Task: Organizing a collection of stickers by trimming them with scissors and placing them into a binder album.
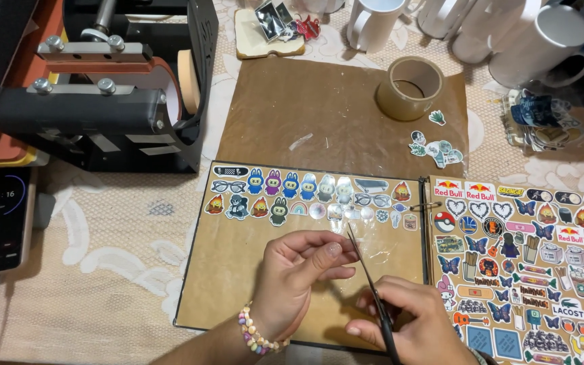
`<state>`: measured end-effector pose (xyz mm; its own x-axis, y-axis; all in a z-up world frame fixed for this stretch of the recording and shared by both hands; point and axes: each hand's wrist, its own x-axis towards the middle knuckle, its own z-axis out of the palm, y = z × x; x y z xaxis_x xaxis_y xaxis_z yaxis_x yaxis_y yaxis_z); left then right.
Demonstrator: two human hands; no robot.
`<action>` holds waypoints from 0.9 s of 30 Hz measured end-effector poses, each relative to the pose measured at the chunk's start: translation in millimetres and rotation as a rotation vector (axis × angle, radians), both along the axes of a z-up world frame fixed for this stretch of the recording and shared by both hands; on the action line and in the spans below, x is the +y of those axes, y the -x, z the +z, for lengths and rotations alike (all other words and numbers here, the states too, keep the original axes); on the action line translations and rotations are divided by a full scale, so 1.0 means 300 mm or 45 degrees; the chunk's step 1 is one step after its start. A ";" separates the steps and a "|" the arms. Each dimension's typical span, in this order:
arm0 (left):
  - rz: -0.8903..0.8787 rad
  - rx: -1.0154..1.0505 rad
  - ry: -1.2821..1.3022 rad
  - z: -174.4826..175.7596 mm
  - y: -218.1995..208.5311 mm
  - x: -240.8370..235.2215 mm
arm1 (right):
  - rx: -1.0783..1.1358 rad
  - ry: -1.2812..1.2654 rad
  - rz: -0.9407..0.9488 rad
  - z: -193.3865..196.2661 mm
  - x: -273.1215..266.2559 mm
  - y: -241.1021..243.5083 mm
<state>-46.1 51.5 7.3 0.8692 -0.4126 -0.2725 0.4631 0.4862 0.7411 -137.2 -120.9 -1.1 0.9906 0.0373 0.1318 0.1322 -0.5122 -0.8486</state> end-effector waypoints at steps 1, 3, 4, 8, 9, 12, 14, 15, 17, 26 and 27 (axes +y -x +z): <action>0.000 -0.001 0.000 0.000 -0.001 0.002 | -0.001 0.000 0.000 -0.002 0.000 -0.001; -0.006 0.003 0.007 0.000 -0.001 0.004 | -0.012 0.008 0.011 -0.004 -0.002 -0.003; -0.006 0.003 0.007 -0.004 -0.001 0.003 | -0.012 0.009 0.012 -0.011 -0.004 0.000; 0.006 0.028 0.032 -0.011 -0.003 0.003 | -0.002 -0.018 0.013 -0.026 -0.007 0.005; 0.008 0.031 0.025 -0.010 -0.003 0.002 | -0.008 -0.021 0.009 -0.027 -0.007 0.006; 0.019 0.049 0.009 -0.006 -0.006 0.003 | -0.013 -0.005 0.003 -0.044 -0.012 0.010; -0.001 0.042 -0.010 0.007 -0.009 0.006 | -0.020 0.009 -0.011 -0.040 -0.010 0.011; -0.020 0.034 -0.029 0.013 -0.011 0.007 | -0.028 0.023 -0.024 -0.038 -0.010 0.011; -0.047 -0.023 -0.053 0.010 -0.013 0.013 | -0.051 0.023 -0.041 -0.046 -0.013 0.009; 0.418 -1.349 -0.619 -0.020 -0.029 0.058 | -0.168 0.645 -0.258 -0.058 -0.014 0.028; 0.532 -1.692 -0.780 -0.022 -0.042 0.065 | -0.185 0.908 -0.330 -0.077 -0.015 0.037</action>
